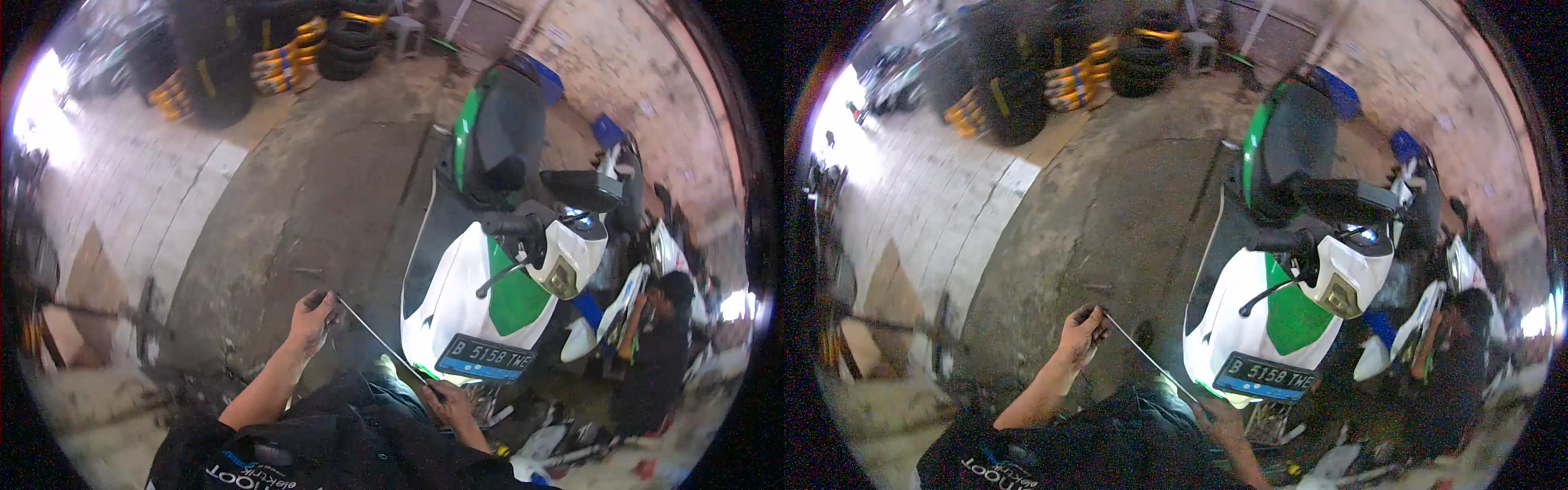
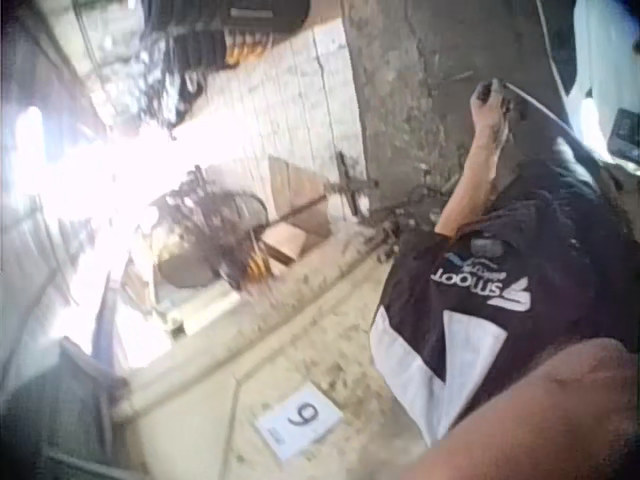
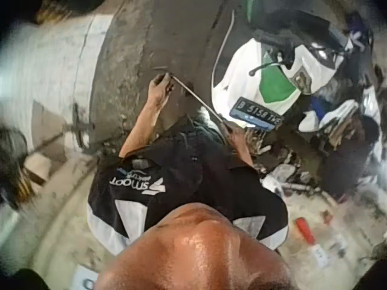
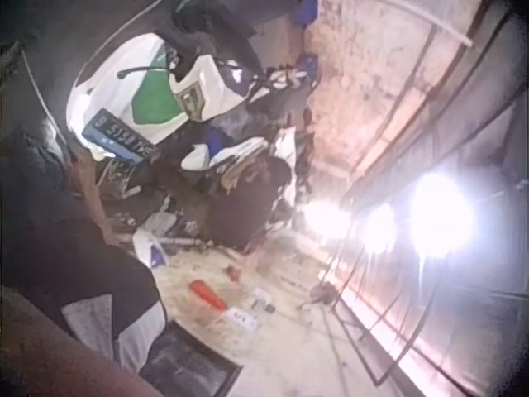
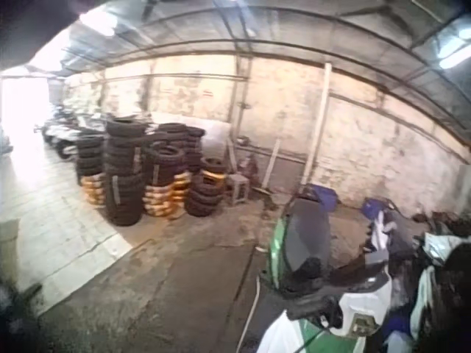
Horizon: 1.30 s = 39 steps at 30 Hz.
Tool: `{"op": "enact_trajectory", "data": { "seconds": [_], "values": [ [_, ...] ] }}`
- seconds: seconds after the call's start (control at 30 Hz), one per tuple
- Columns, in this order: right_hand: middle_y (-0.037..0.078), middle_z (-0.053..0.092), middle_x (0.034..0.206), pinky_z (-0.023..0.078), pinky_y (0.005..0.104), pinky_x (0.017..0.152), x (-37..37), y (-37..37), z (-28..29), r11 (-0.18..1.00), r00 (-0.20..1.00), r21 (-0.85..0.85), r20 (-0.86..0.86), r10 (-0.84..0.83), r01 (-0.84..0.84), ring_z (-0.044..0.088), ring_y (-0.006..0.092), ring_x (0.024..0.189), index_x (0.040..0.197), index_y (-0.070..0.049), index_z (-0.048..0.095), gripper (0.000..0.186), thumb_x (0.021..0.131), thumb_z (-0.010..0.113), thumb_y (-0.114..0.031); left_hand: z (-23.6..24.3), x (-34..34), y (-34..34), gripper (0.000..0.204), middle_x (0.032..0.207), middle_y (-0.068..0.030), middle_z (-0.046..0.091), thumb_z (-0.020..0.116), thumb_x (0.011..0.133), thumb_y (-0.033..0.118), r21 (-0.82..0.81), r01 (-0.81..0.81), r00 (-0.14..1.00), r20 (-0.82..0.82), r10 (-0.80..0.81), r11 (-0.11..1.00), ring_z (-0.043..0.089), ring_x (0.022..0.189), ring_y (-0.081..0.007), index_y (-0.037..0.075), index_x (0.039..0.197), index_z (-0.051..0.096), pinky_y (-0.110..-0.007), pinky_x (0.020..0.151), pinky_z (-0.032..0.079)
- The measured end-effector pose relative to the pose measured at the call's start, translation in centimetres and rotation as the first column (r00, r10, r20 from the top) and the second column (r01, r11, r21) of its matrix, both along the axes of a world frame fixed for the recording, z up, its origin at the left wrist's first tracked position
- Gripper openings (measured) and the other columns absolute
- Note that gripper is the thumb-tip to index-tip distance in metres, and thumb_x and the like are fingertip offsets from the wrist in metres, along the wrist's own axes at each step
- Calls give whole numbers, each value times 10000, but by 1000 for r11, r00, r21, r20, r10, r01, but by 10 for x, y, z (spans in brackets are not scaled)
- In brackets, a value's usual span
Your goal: The person removes the front headlight and handle fairing of a motorcycle by hand and then uses a screwdriver to loosen screws on the dashboard area.
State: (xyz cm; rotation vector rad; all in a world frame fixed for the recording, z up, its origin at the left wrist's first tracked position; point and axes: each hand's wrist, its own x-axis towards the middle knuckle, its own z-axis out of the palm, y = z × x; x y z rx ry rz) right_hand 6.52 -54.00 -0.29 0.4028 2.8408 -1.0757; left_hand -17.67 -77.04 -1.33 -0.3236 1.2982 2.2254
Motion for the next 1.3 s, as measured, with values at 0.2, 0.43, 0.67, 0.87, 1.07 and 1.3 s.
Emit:
{"op": "enact_trajectory", "data": {
  "seconds": [0.2,0.43,0.67,0.87,1.07,1.3],
  "values": [
    [149,645,791,494,387,634,-108,-4,-34,980,973,-48,-119,-199,195,630,316,710,925,-22,679,238,848,649,-245,1,-148,50,248,700,-19,514,636,895,225,-134,113,992,-44,-120,985,448,608,-117,-14,892,567,-295,591,405],
    [144,659,835,501,389,658,-240,11,-12,910,908,-89,-80,-412,405,639,316,771,927,-37,684,285,846,648,-307,25,-307,118,239,650,9,480,600,914,216,-361,310,916,-134,-378,880,429,571,-107,-21,943,601,-285,568,403],
    [96,616,1165,406,458,986,-320,37,-17,688,701,-156,262,-663,709,558,321,1106,1135,-148,636,466,884,508,-519,21,-432,247,213,675,22,484,608,910,207,-185,699,698,-32,-715,691,452,581,-87,7,974,577,-277,559,424],
    [168,636,1079,467,443,892,-425,24,-29,365,395,-191,151,-906,911,588,351,1033,1045,-101,673,390,874,575,-437,22,-506,378,209,690,31,488,603,912,222,-258,897,341,-111,-933,359,432,588,-84,24,976,581,-287,579,408],
    [157,669,963,502,401,814,-501,12,-15,-76,-29,-297,158,-987,952,632,331,936,1010,-68,681,324,859,635,-351,43,-498,477,199,658,38,449,598,918,249,-198,976,79,-73,-994,92,394,570,-74,56,879,574,-284,585,378],
    [154,669,985,498,397,819,-532,61,-9,-361,-296,-313,236,-925,879,632,323,951,1017,-58,677,338,858,636,-354,48,-459,572,206,680,22,473,597,917,250,-40,972,-236,-78,-969,-233,393,582,-83,44,923,599,-277,614,380]
  ]
}}
